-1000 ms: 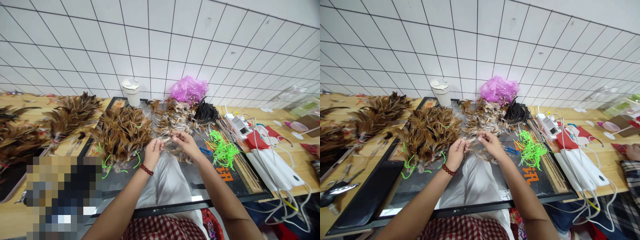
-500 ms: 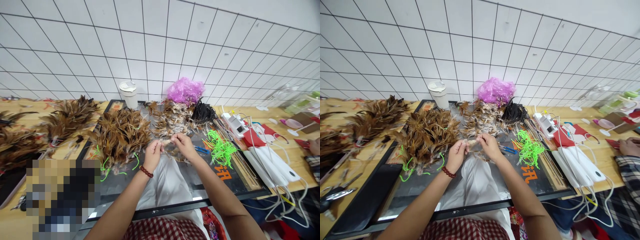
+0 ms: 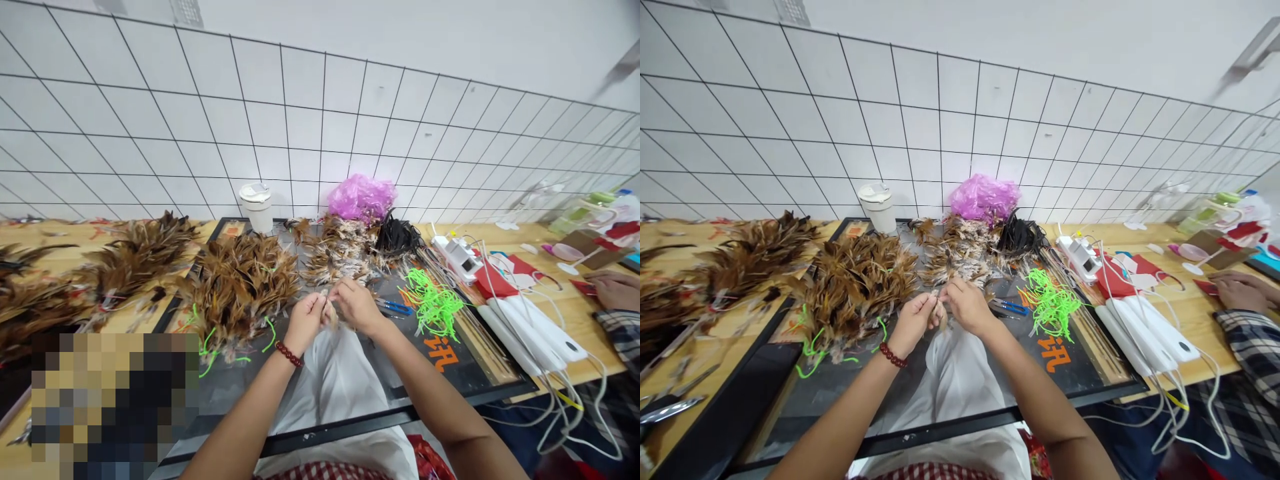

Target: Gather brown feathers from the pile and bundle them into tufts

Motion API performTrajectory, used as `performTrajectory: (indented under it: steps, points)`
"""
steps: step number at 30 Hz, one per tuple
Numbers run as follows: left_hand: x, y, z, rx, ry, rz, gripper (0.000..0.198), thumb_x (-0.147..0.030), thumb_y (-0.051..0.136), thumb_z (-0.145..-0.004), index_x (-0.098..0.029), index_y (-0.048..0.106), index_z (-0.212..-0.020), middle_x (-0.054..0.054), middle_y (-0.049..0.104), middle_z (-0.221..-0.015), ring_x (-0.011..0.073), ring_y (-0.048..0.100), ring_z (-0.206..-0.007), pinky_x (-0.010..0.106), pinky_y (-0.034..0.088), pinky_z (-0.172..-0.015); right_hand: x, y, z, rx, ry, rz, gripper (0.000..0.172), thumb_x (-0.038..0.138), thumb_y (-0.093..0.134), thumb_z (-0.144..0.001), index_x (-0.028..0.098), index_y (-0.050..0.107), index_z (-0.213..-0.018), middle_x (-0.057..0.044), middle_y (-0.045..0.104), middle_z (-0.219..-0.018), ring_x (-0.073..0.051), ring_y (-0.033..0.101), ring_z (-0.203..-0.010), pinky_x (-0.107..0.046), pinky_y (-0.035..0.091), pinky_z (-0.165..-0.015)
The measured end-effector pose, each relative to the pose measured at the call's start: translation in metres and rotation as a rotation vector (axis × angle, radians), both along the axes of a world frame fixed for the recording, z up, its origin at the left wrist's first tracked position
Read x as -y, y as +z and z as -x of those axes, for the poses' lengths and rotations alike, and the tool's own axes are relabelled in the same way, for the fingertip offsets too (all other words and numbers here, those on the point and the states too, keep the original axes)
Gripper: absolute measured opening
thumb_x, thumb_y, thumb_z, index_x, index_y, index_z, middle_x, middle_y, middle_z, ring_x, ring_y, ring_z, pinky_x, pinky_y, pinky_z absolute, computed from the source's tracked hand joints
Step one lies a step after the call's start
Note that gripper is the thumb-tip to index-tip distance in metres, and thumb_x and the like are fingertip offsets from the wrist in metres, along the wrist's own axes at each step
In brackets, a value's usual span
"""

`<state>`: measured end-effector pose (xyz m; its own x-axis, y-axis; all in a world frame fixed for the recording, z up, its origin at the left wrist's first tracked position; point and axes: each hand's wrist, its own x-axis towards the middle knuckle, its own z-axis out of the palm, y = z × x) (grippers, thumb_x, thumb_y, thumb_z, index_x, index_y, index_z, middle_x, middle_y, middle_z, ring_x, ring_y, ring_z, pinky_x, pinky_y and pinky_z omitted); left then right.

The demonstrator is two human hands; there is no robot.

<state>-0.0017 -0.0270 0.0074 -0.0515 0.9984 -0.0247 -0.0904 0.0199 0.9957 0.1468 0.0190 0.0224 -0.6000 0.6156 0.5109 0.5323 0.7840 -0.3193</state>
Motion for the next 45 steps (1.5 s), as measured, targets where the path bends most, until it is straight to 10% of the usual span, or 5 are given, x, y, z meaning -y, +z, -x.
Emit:
performTrajectory:
  steps: [8, 17, 29, 45]
  points:
    - [-0.002, -0.002, -0.003, 0.099, 0.051, -0.024, 0.036, -0.047, 0.061, -0.075, -0.016, 0.053, -0.059, -0.004, 0.044, -0.047, 0.0062, 0.036, -0.04, 0.018, 0.028, -0.04, 0.0, -0.002, 0.003, -0.207, -0.096, 0.083, 0.016, 0.026, 0.046, -0.09, 0.02, 0.059, -0.095, -0.008, 0.061, -0.097, -0.018, 0.056, -0.09, -0.03, 0.043, -0.079]
    - [-0.004, -0.004, -0.002, 0.144, 0.234, -0.066, 0.033, -0.047, 0.061, -0.074, -0.015, 0.057, -0.065, -0.004, 0.044, -0.05, 0.0063, 0.034, -0.043, 0.019, 0.026, -0.041, 0.005, -0.018, 0.022, -0.582, 0.065, 0.901, 0.033, 0.047, 0.069, -0.07, 0.016, 0.058, -0.068, 0.002, 0.056, -0.06, -0.008, 0.045, -0.052, -0.021, 0.035, -0.049]
    - [-0.007, -0.005, -0.005, 0.558, 0.193, 0.006, 0.032, -0.042, 0.072, -0.066, -0.014, 0.057, -0.073, -0.004, 0.049, -0.057, 0.0055, 0.044, -0.046, 0.018, 0.035, -0.045, 0.023, -0.006, 0.029, -0.804, 0.041, 0.858, 0.032, 0.049, 0.066, -0.074, 0.018, 0.061, -0.067, 0.003, 0.047, -0.052, -0.008, 0.035, -0.048, -0.022, 0.03, -0.048]
    - [-0.005, -0.005, -0.014, 0.53, 0.099, -0.064, 0.031, -0.041, 0.073, -0.065, -0.013, 0.06, -0.072, -0.002, 0.055, -0.062, 0.0075, 0.047, -0.056, 0.021, 0.038, -0.055, 0.017, -0.01, 0.03, -0.816, 0.081, 1.103, 0.036, 0.044, 0.073, -0.065, 0.015, 0.053, -0.055, 0.004, 0.053, -0.05, -0.004, 0.037, -0.042, -0.02, 0.025, -0.044]
